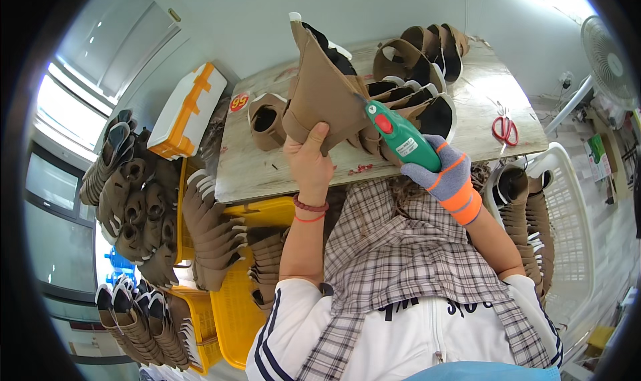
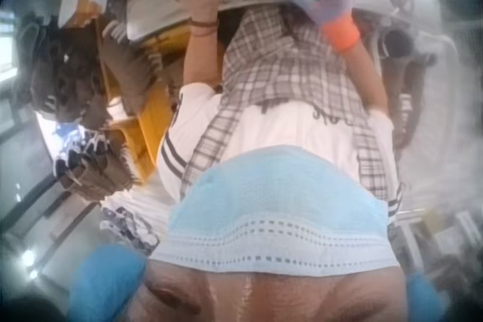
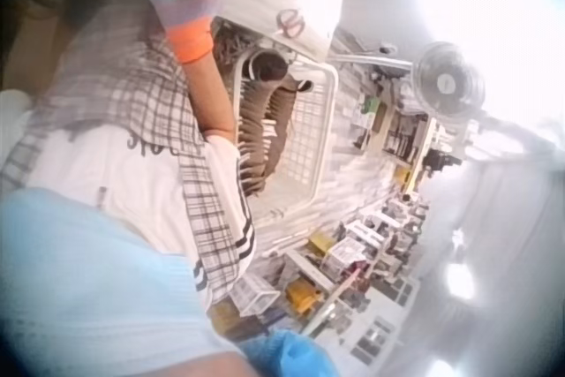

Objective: The person uses a green rotary tool to trim the edges of a brown slip-on shoe, then switches to red-handled scissors to trim the interior lining. The person handles multiple shoes on a workbench, moving them between a table and a white basket.

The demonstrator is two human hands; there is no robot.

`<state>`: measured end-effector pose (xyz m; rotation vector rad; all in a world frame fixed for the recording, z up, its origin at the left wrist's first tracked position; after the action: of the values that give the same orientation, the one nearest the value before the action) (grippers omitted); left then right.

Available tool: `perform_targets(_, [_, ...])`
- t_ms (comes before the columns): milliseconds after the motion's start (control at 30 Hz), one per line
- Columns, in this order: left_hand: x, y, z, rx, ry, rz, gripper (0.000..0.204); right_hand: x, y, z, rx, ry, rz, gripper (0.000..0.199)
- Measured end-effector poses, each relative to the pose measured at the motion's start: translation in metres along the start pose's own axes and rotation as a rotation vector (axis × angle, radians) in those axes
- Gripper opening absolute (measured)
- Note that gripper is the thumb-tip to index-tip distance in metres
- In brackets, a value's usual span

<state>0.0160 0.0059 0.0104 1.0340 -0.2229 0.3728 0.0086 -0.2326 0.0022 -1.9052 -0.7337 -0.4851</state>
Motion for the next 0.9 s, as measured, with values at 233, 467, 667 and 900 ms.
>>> perform_targets(233, [-0.013, -0.024, 0.012, 0.404, 0.138, 0.105, 0.023, 0.001, 0.0, -0.007, 0.231, 0.082, 0.153, 0.051])
perform_targets(467, [-0.015, -0.025, 0.009, 0.662, 0.054, 0.239, 0.014, 0.005, -0.001, -0.011, 0.33, 0.055, 0.226, 0.045])
perform_targets(667, [-0.019, -0.034, 0.009, 0.515, 0.173, 0.226, 0.014, -0.002, -0.001, -0.009, 0.356, 0.031, 0.24, 0.044])
perform_targets(900, [-0.021, -0.033, 0.012, 0.596, 0.128, 0.194, 0.015, 0.002, -0.003, -0.009, 0.446, 0.039, 0.333, 0.044])
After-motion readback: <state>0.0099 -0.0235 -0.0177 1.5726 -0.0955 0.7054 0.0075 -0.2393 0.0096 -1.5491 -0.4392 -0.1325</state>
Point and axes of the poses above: each hand's wrist, its own x-axis towards the middle knuckle, its own z-axis out of the palm, y = z × x, the point moved 2 cm from there along x, towards the middle knuckle, and after that the axes turned 13 degrees about -z, right-handed, at the moved point
